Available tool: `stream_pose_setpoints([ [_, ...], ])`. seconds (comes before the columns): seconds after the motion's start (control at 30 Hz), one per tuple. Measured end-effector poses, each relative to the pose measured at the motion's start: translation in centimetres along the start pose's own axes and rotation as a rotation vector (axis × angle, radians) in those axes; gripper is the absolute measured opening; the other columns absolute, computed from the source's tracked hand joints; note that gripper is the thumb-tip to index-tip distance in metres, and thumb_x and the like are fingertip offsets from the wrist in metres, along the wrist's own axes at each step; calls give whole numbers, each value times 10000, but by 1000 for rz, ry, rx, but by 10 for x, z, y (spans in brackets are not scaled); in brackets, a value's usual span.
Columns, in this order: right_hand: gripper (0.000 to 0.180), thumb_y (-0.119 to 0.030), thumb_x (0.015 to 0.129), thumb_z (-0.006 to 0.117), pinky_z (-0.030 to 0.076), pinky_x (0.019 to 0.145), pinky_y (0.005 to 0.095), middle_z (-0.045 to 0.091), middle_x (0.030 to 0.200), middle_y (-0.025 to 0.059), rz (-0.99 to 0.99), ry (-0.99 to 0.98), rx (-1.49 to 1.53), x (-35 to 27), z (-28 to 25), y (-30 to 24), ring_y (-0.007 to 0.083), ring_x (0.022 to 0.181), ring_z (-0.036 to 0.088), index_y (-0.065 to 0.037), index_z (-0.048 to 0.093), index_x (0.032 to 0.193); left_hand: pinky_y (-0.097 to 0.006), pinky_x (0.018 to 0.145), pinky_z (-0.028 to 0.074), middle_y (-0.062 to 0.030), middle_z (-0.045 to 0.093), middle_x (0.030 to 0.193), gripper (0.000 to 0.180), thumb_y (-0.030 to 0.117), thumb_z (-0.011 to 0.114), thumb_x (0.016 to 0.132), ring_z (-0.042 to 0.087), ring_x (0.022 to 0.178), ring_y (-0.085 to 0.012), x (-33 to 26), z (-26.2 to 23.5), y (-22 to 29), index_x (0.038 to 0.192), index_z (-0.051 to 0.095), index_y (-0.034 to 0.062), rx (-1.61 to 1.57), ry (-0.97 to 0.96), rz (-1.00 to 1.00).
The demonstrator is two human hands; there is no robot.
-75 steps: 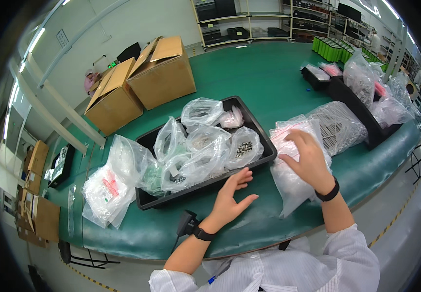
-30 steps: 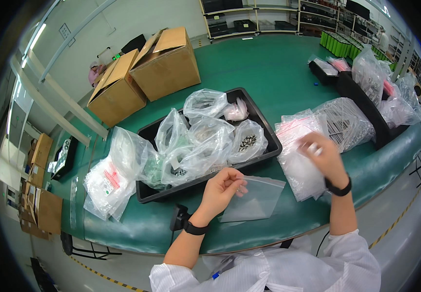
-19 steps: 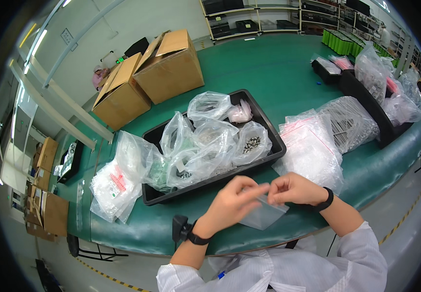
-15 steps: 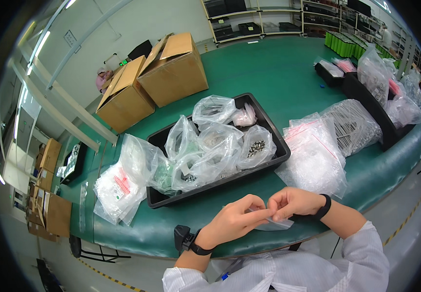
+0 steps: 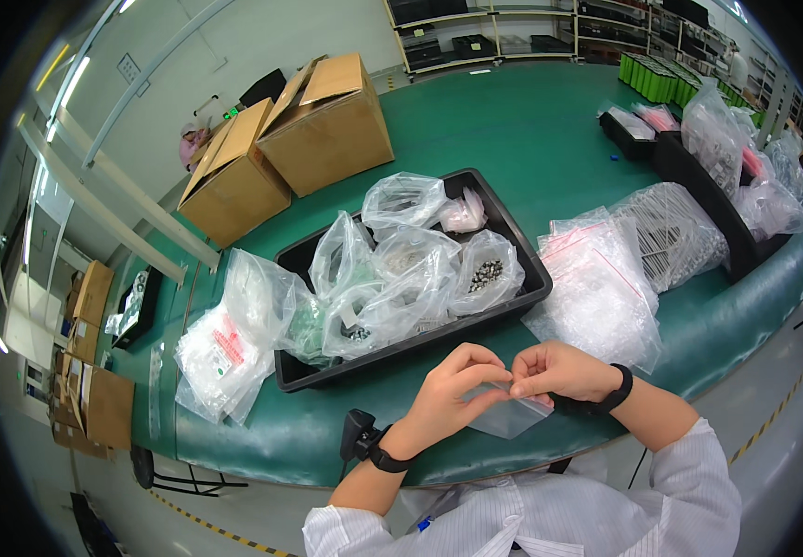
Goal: Sorting and packaging small metal parts into plastic bags at an industrial workstation.
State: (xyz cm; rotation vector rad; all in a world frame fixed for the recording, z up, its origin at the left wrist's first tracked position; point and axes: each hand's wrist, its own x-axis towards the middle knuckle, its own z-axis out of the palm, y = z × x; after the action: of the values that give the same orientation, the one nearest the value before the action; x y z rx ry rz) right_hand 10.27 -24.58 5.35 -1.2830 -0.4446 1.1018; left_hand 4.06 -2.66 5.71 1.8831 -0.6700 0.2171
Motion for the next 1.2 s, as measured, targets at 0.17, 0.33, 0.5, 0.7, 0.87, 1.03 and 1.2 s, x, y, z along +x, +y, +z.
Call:
stream_pose_setpoints([
  [0.17, 229, -226, 878, 731, 377, 508, 200, 563, 674, -18, 0, 9, 26, -3, 0, 1, 53, 546, 498, -39, 618, 813, -271, 716, 531, -75, 608, 1006, 226, -9, 781, 728, 635, 861, -182, 1, 3, 2, 931, 703, 53, 6, 25, 17],
  [0.33, 223, -218, 882, 723, 381, 532, 188, 568, 681, -30, -19, 3, 13, -2, -1, 1, 39, 572, 501, -30, 621, 817, -266, 709, 530, -77, 611, 996, 190, -13, 772, 741, 635, 841, -177, 1, 3, 1, 903, 693, 44, 15, 42, 38],
  [0.5, 236, -230, 902, 703, 369, 544, 196, 560, 682, -34, -32, 23, -21, 0, 1, 3, 35, 589, 486, -33, 611, 810, -274, 695, 523, -86, 612, 976, 141, -25, 754, 751, 628, 826, -185, -1, 3, 0, 844, 660, 22, -105, 19, -151],
  [0.7, 252, -245, 929, 674, 363, 564, 202, 539, 694, -41, -46, -29, -40, -2, 2, 1, 41, 621, 477, -39, 582, 817, -332, 673, 496, -95, 589, 964, 181, -1, 762, 717, 588, 836, -242, -2, 4, -4, 851, 642, 20, 147, 41, 176],
  [0.87, 247, -251, 939, 659, 369, 577, 203, 527, 695, -42, -50, -21, -43, -2, 2, 1, 43, 619, 471, -44, 578, 830, -313, 690, 493, -78, 590, 954, 169, 2, 766, 719, 577, 859, -225, 1, 3, -2, 846, 658, 28, 150, 25, 178],
  [1.03, 151, -134, 916, 669, 417, 590, 209, 576, 766, -19, -224, 150, -479, -2, -1, 10, 42, 691, 521, -35, 560, 879, -344, 743, 483, -86, 577, 966, 182, 9, 768, 707, 565, 895, -259, 5, 1, -2, 837, 642, 29, 182, -3, 218],
  [1.2, 153, -65, 889, 658, 467, 602, 237, 582, 746, 9, -410, 230, -442, -9, 12, 2, 81, 714, 587, -34, 521, 950, -346, 803, 460, -74, 589, 995, 182, 24, 775, 693, 558, 946, -245, 2, 4, -3, 833, 662, 47, 180, 1, 102],
])
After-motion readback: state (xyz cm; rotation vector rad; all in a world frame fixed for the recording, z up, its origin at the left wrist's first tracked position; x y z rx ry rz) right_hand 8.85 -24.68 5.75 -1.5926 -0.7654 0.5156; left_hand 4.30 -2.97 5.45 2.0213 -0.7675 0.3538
